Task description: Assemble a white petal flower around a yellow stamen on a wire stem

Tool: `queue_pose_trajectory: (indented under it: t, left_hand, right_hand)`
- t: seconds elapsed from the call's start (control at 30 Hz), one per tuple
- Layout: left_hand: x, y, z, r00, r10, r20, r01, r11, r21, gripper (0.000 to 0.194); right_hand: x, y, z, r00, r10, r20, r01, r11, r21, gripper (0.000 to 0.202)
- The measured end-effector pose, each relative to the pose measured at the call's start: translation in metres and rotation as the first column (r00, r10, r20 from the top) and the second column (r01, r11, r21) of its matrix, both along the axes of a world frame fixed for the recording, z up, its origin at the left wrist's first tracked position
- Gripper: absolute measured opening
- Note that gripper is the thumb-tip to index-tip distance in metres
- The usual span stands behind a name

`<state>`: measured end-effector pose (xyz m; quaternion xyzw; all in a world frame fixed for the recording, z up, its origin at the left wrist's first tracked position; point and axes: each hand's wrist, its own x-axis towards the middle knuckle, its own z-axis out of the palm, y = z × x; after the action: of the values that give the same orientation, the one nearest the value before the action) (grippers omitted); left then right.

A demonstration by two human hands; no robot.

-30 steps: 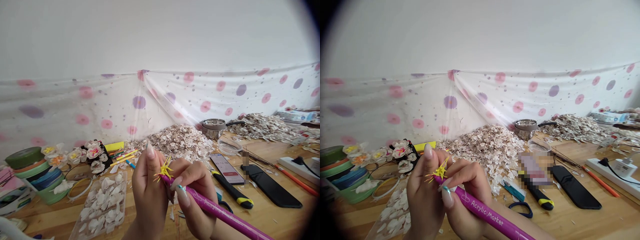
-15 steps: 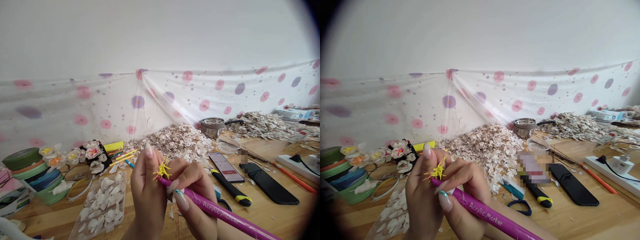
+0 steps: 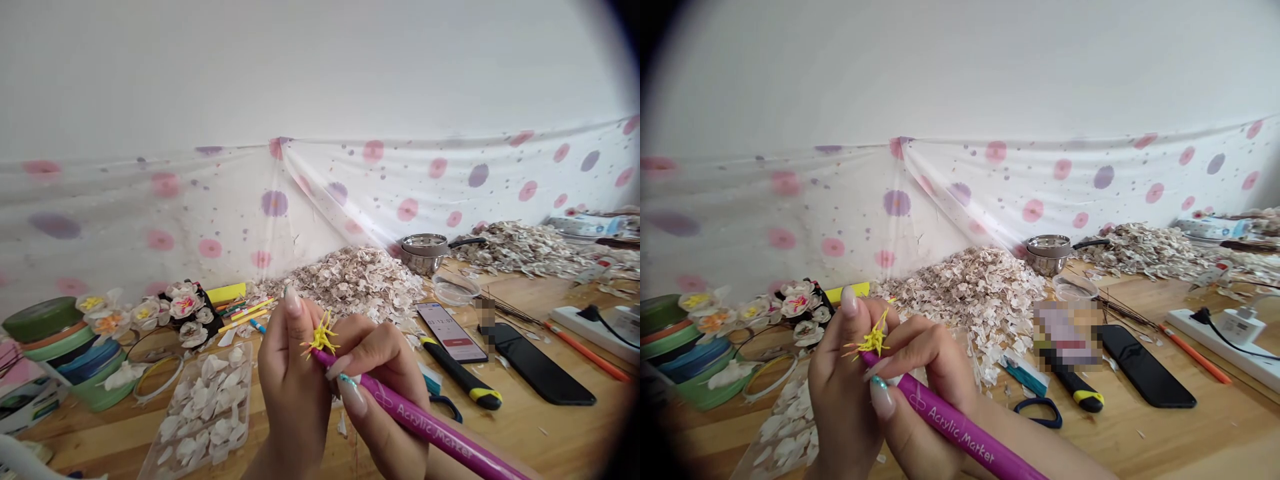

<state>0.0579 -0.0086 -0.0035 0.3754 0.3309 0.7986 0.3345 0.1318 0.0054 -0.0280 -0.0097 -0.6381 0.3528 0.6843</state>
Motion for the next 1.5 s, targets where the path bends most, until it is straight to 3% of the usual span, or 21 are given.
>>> queue_pose_trajectory:
  t: [0.67,0.8,0.97,1.07,1.23,1.5]
  left_hand:
    - [-0.003,0.0,-0.001,0.996,0.044,-0.076,-0.046,0.999,-0.025,0.049]
    - [-0.007,0.003,0.001,0.992,0.082,-0.096,-0.086,0.996,-0.035,0.049]
    - [-0.015,0.007,0.002,0.987,-0.151,-0.048,0.151,0.989,-0.013,0.054]
    - [-0.017,0.007,0.003,0.972,-0.231,-0.036,0.228,0.971,-0.066,0.053]
    - [-0.016,0.005,0.005,0.982,-0.181,-0.053,0.174,0.977,-0.12,0.054]
    - [-0.013,0.004,0.007,0.986,-0.115,-0.117,0.093,0.98,-0.178,0.054]
  right_hand:
    - [-0.004,0.002,0.0,0.998,-0.015,-0.053,0.019,0.996,0.082,0.007]
    - [0.004,0.003,0.004,0.997,0.081,-0.016,-0.08,0.995,0.068,0.003]
    - [0.007,0.011,0.004,0.95,0.279,-0.141,-0.277,0.96,0.033,0.004]
    - [0.006,0.012,0.003,0.945,0.301,-0.124,-0.3,0.953,0.025,0.006]
    - [0.007,0.009,0.004,0.965,0.257,-0.051,-0.256,0.966,0.022,0.008]
    - [0.006,0.006,0.003,0.978,0.2,-0.063,-0.2,0.98,0.012,0.004]
